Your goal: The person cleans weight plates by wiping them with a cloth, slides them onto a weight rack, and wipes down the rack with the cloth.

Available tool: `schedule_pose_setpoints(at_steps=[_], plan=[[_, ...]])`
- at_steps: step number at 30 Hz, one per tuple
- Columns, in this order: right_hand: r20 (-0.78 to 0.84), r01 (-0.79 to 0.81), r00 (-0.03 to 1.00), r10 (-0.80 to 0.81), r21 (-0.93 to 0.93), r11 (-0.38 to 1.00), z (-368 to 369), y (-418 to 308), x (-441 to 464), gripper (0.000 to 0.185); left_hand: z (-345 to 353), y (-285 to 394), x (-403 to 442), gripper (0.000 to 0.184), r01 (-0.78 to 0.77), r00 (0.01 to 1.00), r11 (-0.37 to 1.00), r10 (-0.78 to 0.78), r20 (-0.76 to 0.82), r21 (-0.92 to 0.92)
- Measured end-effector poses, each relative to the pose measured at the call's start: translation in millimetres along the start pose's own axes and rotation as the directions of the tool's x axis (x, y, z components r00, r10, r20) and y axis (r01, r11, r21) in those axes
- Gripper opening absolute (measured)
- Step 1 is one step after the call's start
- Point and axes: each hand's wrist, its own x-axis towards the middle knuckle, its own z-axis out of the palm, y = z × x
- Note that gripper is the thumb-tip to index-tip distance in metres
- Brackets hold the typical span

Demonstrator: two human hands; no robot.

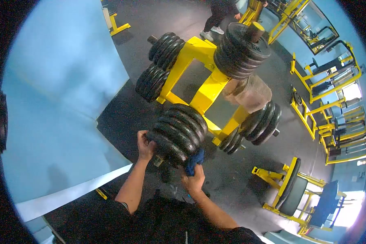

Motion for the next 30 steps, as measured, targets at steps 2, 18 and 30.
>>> schedule_pose_setpoints(at_steps=[2, 18, 30], plan=[[-0.009, 0.002, 1.000, -0.002, 0.010, 1.000, -7.8, -5.0, -5.0, 0.032, -1.1, 5.5, 3.4, 0.077, -0.040, 0.999, 0.989, 0.038, 0.018, 0.139], [0.149, -0.347, 0.925, 0.349, -0.045, 0.937, -134.0, 68.3, -15.7, 0.034, -29.6, -59.0, -94.1, 0.054, 0.446, 0.828, 0.888, -0.360, -0.430, 0.114], [0.344, -0.107, 0.931, 0.126, -0.075, 0.991, -200.6, 220.1, -66.2, 0.037, 66.9, -137.3, -302.0, 0.061, 0.648, 0.710, 0.435, -0.643, -0.288, 0.626]])
